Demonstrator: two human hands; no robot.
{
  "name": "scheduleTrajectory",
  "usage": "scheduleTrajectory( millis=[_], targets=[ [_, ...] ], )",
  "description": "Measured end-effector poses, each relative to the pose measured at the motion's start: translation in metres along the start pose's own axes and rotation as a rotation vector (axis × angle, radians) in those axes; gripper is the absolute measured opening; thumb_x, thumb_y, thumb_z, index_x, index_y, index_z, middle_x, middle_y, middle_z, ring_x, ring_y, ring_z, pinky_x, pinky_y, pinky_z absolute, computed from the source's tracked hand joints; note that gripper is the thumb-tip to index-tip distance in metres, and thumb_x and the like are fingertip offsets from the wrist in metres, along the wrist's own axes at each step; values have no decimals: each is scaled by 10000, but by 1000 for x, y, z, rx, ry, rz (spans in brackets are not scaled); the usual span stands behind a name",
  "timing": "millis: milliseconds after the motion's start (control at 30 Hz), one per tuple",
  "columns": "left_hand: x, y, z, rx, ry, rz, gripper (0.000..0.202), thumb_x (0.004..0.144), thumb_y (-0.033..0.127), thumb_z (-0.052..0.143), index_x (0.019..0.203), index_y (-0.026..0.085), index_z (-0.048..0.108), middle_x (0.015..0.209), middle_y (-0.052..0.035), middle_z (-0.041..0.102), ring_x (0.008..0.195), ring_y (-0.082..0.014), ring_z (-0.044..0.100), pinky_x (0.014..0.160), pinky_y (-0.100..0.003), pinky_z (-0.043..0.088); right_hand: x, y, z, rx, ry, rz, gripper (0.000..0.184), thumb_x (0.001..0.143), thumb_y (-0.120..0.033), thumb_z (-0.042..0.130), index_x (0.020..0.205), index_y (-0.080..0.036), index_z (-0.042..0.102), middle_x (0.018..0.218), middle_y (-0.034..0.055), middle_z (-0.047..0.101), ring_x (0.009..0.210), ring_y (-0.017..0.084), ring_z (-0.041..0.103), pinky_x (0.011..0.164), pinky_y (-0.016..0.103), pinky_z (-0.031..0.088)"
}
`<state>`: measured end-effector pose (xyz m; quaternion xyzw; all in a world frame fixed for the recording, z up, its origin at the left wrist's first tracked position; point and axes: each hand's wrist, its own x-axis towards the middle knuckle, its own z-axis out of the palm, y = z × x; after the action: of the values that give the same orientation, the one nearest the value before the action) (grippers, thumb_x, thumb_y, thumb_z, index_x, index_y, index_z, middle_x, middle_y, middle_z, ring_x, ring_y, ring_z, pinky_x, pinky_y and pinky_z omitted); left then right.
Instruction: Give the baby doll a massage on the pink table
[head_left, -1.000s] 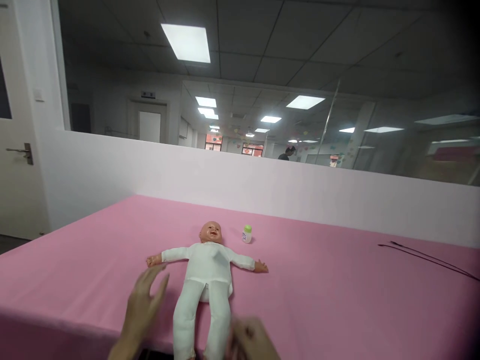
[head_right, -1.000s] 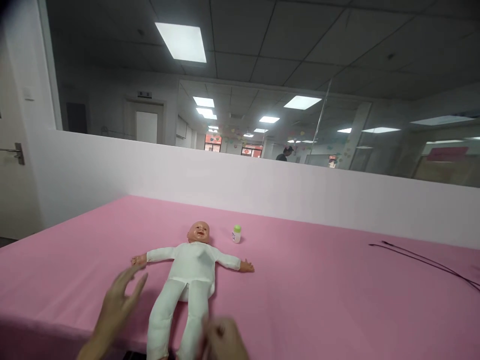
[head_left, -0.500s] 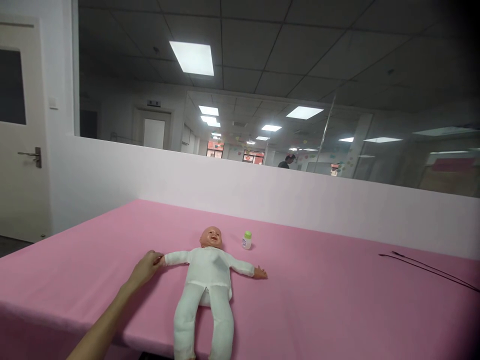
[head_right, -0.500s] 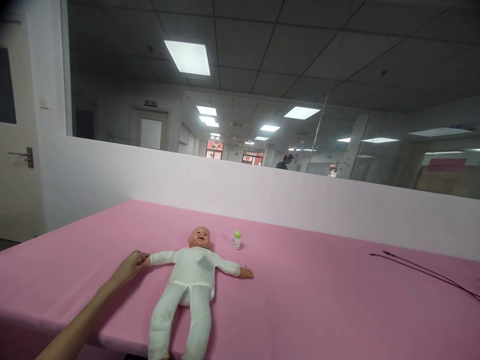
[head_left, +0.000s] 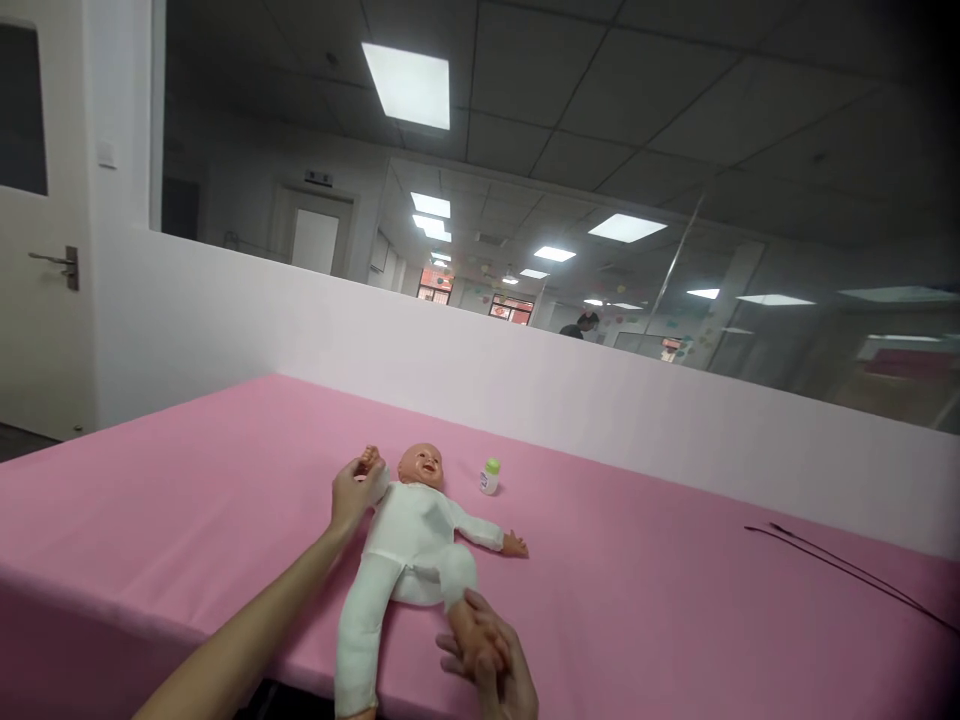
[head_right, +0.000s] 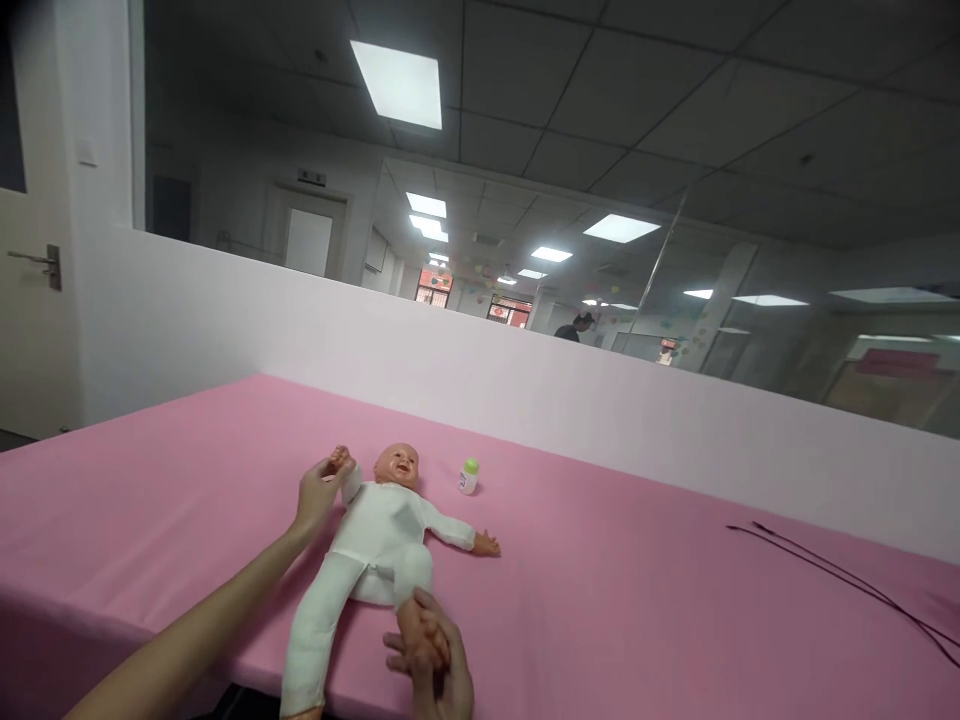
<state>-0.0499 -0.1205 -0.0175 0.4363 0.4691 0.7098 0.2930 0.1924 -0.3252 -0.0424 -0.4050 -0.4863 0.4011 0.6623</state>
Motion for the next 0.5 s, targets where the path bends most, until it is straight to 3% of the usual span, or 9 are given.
scheduleTrajectory(
  millis=[100,167,300,400,467,500],
  targets=[
    [-16,-2,13,196,-153,152,286,889,475,676,879,196,738,828,-30,739,743,-193,634,704,-293,438,48,-9,26,-69,-166,1,601,840,-670,761,1200,-190,738,1131,154,775,752,271,769,690,401,651],
    [-25,-7,17,369,-258,224,237,896,422,666,860,200,738,790,-27,727,704,-185,613,662,-288,393,77,-10,44,-111,-234,20,625,800,-682,791,1147,-165,748,946,118,783,653,234,729,621,361,620],
    [-29,-11,16,505,-332,260,205,874,402,687,846,205,738,787,-30,729,706,-184,606,653,-288,358,103,-4,60,-104,-265,61,675,771,-692,808,1163,-146,747,671,34,709,593,198,664,601,318,580],
    [-15,-8,3,246,-281,117,236,819,442,732,824,207,734,816,-36,745,735,-193,636,681,-289,418,87,-4,43,-66,-264,87,640,744,-626,865,1188,-176,764,894,96,786,676,210,697,685,347,600],
    [0,-8,-13,19,-120,-53,346,762,531,753,821,191,725,840,-57,747,774,-214,661,716,-305,476,61,-8,20,-67,-255,107,565,677,-592,921,1077,-210,805,1182,149,773,796,258,737,728,384,616],
    [8,-10,-23,-55,-33,-132,410,729,583,754,807,183,711,828,-67,738,775,-225,666,717,-319,494,45,-10,7,-83,-235,116,526,607,-588,957,961,-224,821,1207,152,768,840,295,745,703,396,619]
  ],
)
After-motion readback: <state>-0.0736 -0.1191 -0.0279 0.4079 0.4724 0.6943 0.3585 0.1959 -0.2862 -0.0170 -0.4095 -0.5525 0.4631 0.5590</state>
